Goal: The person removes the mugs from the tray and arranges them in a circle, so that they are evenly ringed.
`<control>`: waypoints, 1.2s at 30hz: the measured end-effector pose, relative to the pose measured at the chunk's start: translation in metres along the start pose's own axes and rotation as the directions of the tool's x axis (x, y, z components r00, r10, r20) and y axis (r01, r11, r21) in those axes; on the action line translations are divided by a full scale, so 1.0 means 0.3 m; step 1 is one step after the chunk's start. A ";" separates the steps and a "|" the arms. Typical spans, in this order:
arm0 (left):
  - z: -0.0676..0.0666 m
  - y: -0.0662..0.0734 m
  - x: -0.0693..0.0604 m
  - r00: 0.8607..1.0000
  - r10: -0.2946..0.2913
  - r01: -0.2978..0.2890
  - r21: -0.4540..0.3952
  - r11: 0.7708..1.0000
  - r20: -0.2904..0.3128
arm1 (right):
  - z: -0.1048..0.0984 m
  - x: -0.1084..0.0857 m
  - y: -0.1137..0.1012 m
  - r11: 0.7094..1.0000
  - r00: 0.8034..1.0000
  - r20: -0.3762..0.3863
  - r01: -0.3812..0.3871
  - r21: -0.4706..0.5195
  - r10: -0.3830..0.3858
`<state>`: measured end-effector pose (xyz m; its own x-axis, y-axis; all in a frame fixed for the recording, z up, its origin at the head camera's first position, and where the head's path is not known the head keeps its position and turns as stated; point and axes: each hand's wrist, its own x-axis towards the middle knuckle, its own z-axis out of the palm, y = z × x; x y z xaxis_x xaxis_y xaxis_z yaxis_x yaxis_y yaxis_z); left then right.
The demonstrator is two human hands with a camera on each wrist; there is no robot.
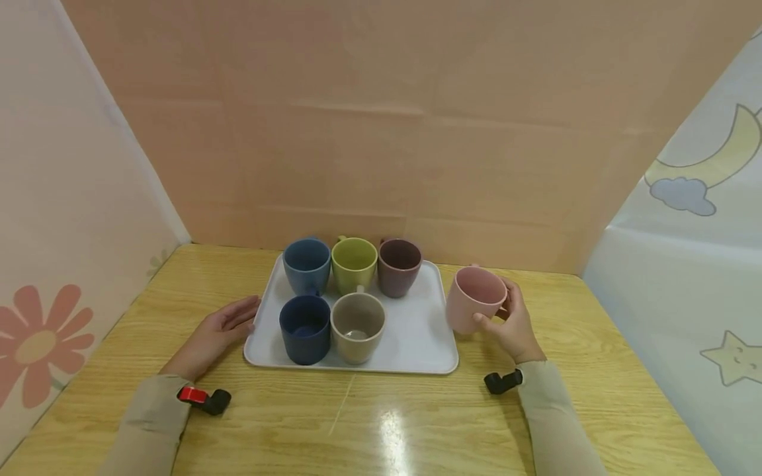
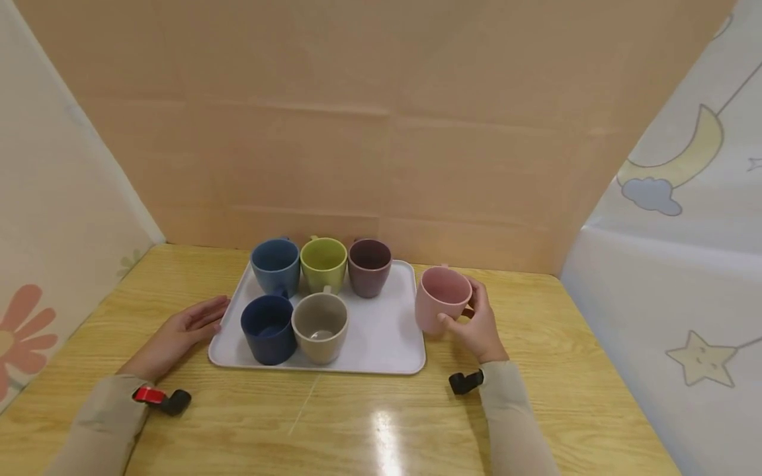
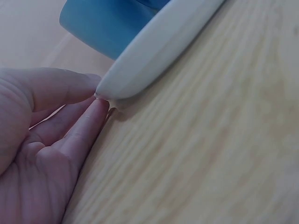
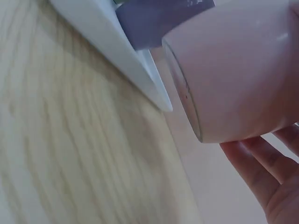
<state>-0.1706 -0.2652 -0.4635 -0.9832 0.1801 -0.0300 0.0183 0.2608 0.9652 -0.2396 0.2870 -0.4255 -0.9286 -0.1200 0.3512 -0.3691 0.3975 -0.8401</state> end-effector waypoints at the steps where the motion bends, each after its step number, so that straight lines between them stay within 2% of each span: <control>1: -0.001 -0.001 -0.001 1.000 -0.002 0.002 -0.001 1.000 -0.001 | -0.001 0.002 0.007 1.000 1.000 -0.004 -0.008 -0.001 0.008; 12: -0.005 -0.014 -0.003 1.000 -0.009 0.009 -0.008 1.000 -0.016 | -0.032 0.085 0.077 0.998 0.998 -0.042 -0.050 0.022 0.051; 18: 0.002 -0.020 -0.001 1.000 0.000 0.000 -0.001 1.000 -0.016 | -0.076 0.115 0.113 0.997 0.996 -0.036 -0.079 -0.024 0.078; 25: 0.005 -0.017 0.004 1.000 0.018 -0.018 -0.001 1.000 -0.011 | -0.129 0.148 0.109 0.988 0.994 -0.019 -0.107 -0.112 0.105; 31: 0.007 -0.018 0.007 1.000 0.021 -0.021 -0.012 1.000 -0.008 | -0.157 0.175 0.121 0.985 0.994 -0.029 -0.104 -0.141 0.101; 36: 0.005 -0.018 0.011 1.000 0.024 -0.024 -0.008 1.000 -0.011 | -0.168 0.196 0.128 0.976 0.990 -0.030 -0.138 -0.169 0.135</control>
<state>-0.1736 -0.2646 -0.4692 -0.9843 0.1765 -0.0038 0.0409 0.2489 0.9677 -0.3064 0.3410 -0.4161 -0.9684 -0.0383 0.2465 -0.2253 0.5584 -0.7984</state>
